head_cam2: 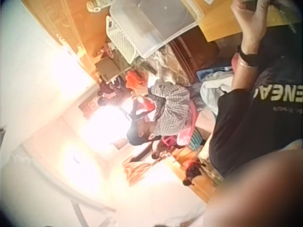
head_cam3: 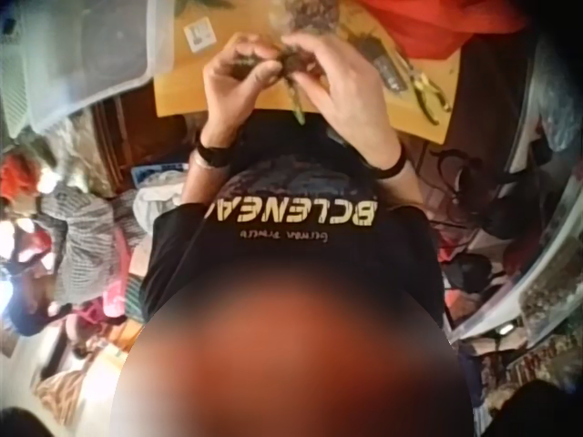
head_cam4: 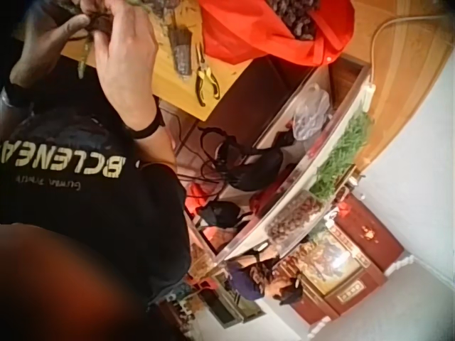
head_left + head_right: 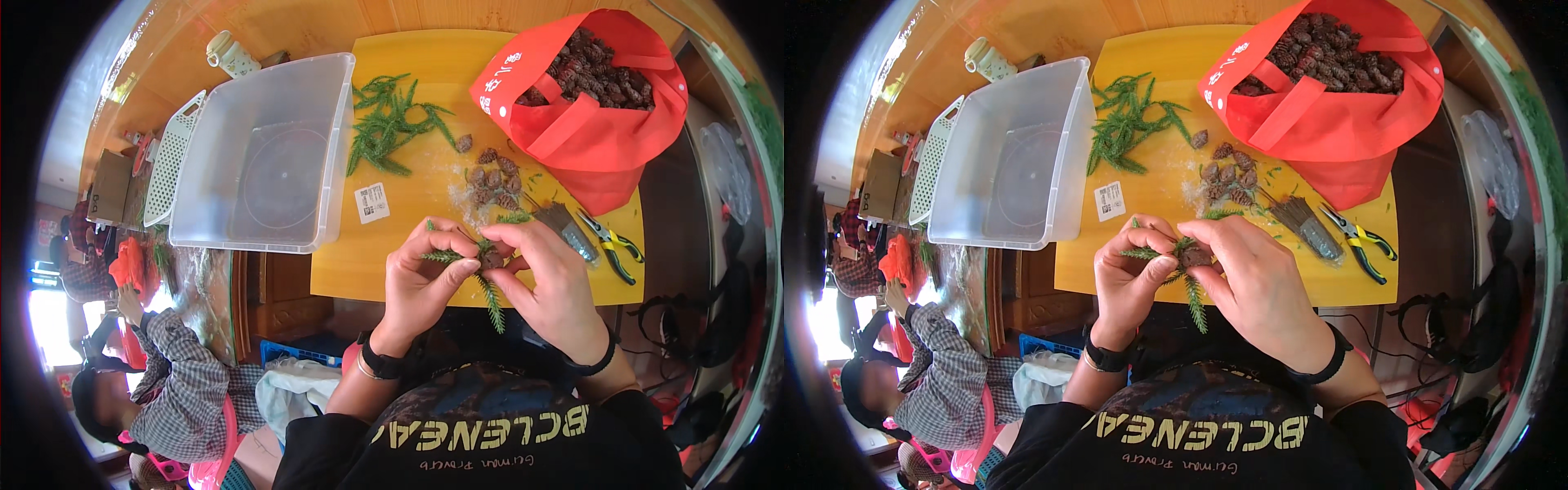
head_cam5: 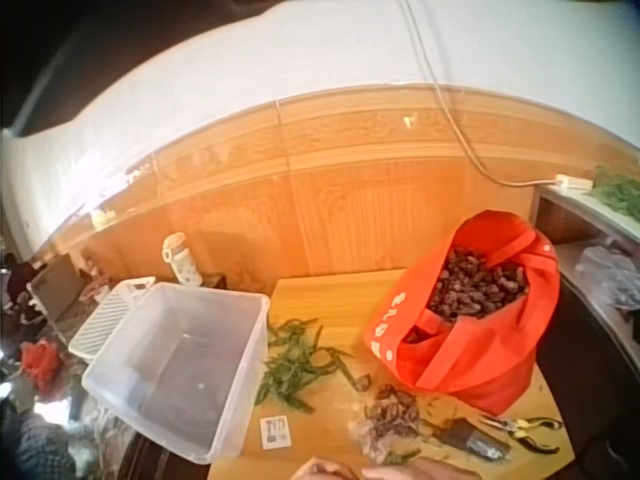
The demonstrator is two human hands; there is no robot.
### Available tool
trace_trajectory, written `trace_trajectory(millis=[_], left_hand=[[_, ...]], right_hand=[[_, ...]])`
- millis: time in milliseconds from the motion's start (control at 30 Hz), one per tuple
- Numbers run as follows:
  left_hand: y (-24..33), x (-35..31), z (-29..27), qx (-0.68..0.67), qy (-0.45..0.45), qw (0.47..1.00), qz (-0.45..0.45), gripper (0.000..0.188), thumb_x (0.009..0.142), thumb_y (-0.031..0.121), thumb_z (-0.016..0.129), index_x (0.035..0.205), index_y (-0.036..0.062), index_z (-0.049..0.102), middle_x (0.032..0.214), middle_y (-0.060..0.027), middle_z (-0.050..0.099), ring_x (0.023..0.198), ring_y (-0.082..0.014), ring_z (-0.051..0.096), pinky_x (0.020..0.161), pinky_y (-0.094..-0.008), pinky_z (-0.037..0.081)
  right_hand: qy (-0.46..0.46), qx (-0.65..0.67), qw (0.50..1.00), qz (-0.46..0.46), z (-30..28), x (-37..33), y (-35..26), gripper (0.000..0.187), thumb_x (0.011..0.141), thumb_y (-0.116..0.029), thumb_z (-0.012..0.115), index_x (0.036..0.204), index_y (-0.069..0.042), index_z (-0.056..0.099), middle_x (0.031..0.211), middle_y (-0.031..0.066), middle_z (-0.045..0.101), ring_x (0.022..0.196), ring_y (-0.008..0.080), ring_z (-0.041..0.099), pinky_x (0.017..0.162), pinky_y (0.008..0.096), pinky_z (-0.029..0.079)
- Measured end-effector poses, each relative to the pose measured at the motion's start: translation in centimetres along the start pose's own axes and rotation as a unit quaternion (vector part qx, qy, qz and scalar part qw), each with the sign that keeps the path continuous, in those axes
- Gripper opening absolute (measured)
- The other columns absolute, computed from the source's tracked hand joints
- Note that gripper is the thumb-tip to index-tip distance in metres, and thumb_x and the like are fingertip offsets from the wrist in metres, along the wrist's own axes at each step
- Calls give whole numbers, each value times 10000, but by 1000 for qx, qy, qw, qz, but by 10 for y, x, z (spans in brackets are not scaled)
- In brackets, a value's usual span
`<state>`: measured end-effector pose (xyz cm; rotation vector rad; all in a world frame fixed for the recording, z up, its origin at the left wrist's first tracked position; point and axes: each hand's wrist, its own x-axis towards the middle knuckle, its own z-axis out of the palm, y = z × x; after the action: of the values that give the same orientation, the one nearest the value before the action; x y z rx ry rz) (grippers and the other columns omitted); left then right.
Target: Trim small green plant branches and sort them while working at a production table.
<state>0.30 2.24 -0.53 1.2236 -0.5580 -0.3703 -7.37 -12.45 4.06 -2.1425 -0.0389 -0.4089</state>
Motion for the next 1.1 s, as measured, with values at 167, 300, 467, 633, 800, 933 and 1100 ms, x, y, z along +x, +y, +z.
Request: trace_trajectory(millis=[167,300,467,633,800,933,1100], left_hand=[[-3,-2,6,-30,7,999,8,166,759,-45,666,901,-7,587,968,-96,569,942,-166,542,848,-292,442],[-7,-4,5,28,-2,997,72,225,732,-60,690,917,-18,569,995,-116,594,968,-177,563,856,-301,453],[-5,-5,11,51,29,996,70,253,710,-78,691,900,-8,539,956,-121,607,902,-176,585,802,-296,478],[-4,-7,13,65,48,995,62,263,703,-89,693,897,-6,537,935,-119,613,893,-181,595,793,-292,486],[-5,-8,6,115,24,979,169,295,675,-120,706,889,-7,538,927,-147,620,891,-215,614,760,-308,506],[5,-8,4,157,3,971,178,292,664,-132,705,875,-7,546,924,-167,623,883,-230,623,732,-320,517],[15,-6,7,223,-34,953,203,259,637,-87,748,811,12,585,864,-143,648,827,-211,641,709,-287,520]], right_hand=[[-2,10,1000,17,0,2,0,390,681,98,661,1036,-23,557,884,95,556,794,184,612,631,270,527],[7,31,999,13,2,2,1,380,684,70,650,1031,-30,532,853,103,560,739,228,607,616,301,509],[-2,46,999,18,-1,3,0,381,695,85,633,1048,-17,532,881,110,564,751,217,615,633,285,520],[-3,78,996,43,-3,1,-3,415,683,122,617,1070,-19,563,897,88,565,801,159,604,670,252,540],[0,117,992,42,-12,0,-10,424,705,86,626,1111,-18,565,947,103,571,802,169,602,633,235,509],[-16,-92,994,-62,-32,14,-12,397,693,24,664,1080,-29,589,950,105,585,802,210,595,657,277,486],[-90,-20,979,-182,-29,31,2,280,665,-32,687,934,-24,607,912,94,613,835,254,581,779,353,450]])
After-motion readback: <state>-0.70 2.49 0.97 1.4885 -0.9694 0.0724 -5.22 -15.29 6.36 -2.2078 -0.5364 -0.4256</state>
